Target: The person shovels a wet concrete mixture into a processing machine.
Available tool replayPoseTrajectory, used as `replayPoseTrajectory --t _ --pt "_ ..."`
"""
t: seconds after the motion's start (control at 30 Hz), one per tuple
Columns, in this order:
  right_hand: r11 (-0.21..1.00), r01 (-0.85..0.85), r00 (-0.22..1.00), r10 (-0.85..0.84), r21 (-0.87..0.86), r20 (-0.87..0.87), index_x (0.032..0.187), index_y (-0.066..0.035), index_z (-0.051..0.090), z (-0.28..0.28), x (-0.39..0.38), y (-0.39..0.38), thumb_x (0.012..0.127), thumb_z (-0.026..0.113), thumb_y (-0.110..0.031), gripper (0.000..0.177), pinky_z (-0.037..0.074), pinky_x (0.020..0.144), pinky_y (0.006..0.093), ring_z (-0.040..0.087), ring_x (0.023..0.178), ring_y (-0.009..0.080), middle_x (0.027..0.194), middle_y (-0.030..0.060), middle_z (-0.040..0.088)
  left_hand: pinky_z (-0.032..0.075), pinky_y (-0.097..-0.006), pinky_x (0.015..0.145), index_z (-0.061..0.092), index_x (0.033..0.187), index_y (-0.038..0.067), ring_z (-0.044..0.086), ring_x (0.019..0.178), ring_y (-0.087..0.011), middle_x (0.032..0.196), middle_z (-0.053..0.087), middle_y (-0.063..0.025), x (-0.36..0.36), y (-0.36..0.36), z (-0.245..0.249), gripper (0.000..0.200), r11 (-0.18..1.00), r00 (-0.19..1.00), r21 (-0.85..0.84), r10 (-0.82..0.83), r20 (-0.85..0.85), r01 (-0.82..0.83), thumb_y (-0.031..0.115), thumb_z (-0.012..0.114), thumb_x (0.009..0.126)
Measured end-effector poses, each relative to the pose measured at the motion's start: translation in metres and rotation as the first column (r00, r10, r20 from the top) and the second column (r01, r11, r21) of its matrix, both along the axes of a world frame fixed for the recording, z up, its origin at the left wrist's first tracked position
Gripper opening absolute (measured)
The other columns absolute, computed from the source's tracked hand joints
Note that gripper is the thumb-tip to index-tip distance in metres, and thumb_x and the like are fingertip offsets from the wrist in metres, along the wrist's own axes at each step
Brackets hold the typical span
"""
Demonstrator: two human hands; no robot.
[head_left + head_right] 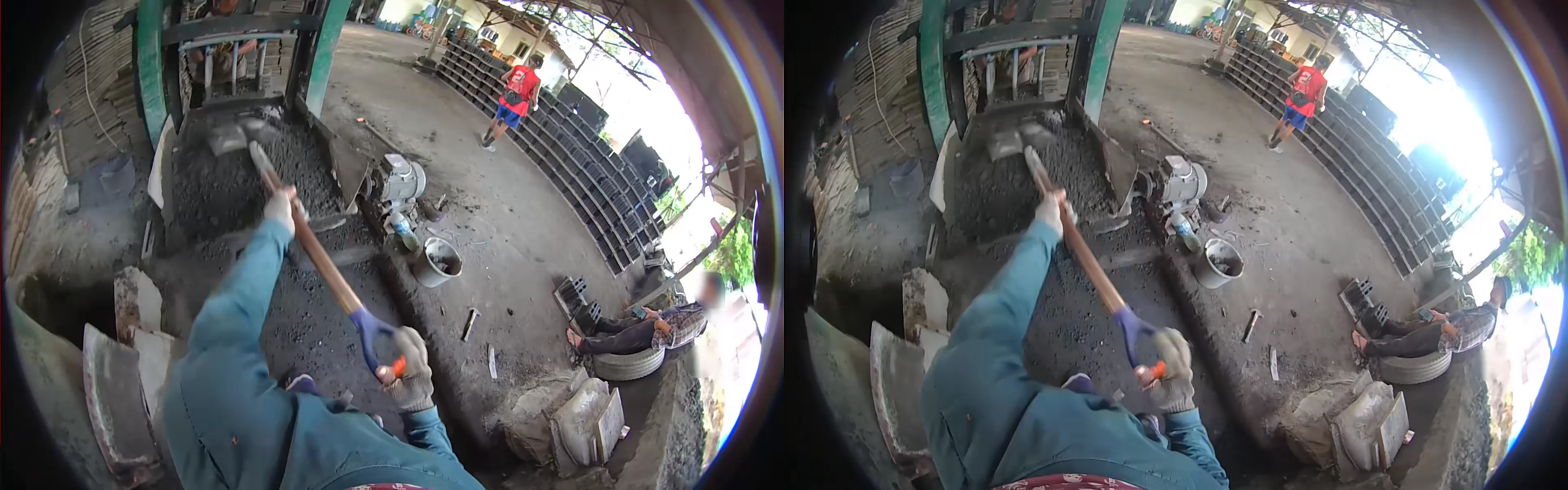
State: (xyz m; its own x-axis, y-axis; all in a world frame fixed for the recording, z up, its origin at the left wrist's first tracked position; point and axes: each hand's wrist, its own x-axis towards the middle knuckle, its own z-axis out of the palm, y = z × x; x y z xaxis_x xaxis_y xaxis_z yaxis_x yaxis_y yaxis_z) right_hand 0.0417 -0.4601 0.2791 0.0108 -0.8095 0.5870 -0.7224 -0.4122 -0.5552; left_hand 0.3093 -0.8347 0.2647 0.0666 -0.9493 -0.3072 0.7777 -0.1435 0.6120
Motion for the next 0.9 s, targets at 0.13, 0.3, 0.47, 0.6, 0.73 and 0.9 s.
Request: replayPoseTrajectory --t 0.13,0.3,0.47,0.6,0.73,0.9 --pt "0.729 0.456 0.706 -0.645 0.510 0.292 0.134 0.002 0.052 -0.066 -0.048 0.027 0.083 0.062 -0.011 0.053 0.052 0.092 0.0442 0.064 0.107 0.0366 0.116 0.0213 0.063 0.044 -0.0318 0.052 0.048 0.086 0.011 0.048 0.053 -0.0133 0.066 0.048 -0.0006 -0.051 0.096 0.024 0.014 0.979 0.969 0.081 -0.171 -0.177 0.188 0.012 0.060 0.094" --pt "0.799 -0.165 0.147 -0.559 0.578 0.816 0.107 0.007 0.065 -0.146 -0.181 0.142 0.085 0.058 -0.014 0.031 0.057 0.084 0.0403 0.069 0.090 0.0301 0.101 0.0181 0.068 0.050 -0.0399 0.057 0.052 0.087 0.009 0.053 0.057 -0.0183 0.068 0.052 -0.0051 -0.110 0.181 0.003 0.015 0.941 0.905 0.059 -0.303 -0.299 0.334 0.009 0.066 0.090" --pt "0.685 -0.254 0.034 -0.700 0.683 0.714 0.085 -0.012 0.064 -0.063 -0.247 0.199 0.092 0.062 -0.034 0.023 0.046 0.046 0.0303 0.057 0.053 0.0183 0.068 0.0021 0.061 0.050 -0.0499 0.068 0.054 0.077 0.011 0.057 0.057 -0.0253 0.069 0.055 -0.0066 -0.118 0.205 -0.017 0.014 0.924 0.829 0.045 -0.317 -0.460 0.379 0.006 0.065 0.086" --pt "0.818 -0.238 0.089 -0.518 0.523 0.851 0.094 -0.009 0.064 -0.081 -0.240 0.162 0.091 0.061 -0.027 0.019 0.047 0.044 0.0328 0.057 0.051 0.0217 0.066 0.0041 0.059 0.048 -0.0494 0.067 0.051 0.070 0.012 0.053 0.055 -0.0238 0.067 0.050 -0.0049 -0.066 0.137 -0.010 0.014 0.940 0.843 -0.012 -0.311 -0.439 0.340 0.008 0.059 0.081" --pt "0.836 -0.083 0.207 -0.518 0.543 0.830 0.120 0.004 0.057 0.006 -0.084 0.046 0.082 0.068 -0.009 0.042 0.048 0.042 0.0364 0.056 0.045 0.0251 0.065 0.0122 0.059 0.046 -0.0482 0.061 0.049 0.067 0.011 0.051 0.055 -0.0234 0.067 0.050 -0.0058 -0.014 0.048 -0.037 0.016 0.947 0.894 0.084 -0.259 -0.366 0.309 0.012 0.057 0.080" --pt "0.861 -0.146 0.171 -0.462 0.486 0.870 0.125 0.003 0.051 0.021 -0.010 -0.024 0.085 0.061 -0.008 0.043 0.047 0.043 0.0339 0.052 0.049 0.0195 0.068 0.0075 0.051 0.048 -0.0510 0.063 0.051 0.080 0.011 0.052 0.060 -0.0234 0.071 0.050 -0.0067 0.039 -0.034 -0.059 0.019 0.961 0.937 -0.127 -0.267 -0.224 0.244 0.025 0.056 0.090"
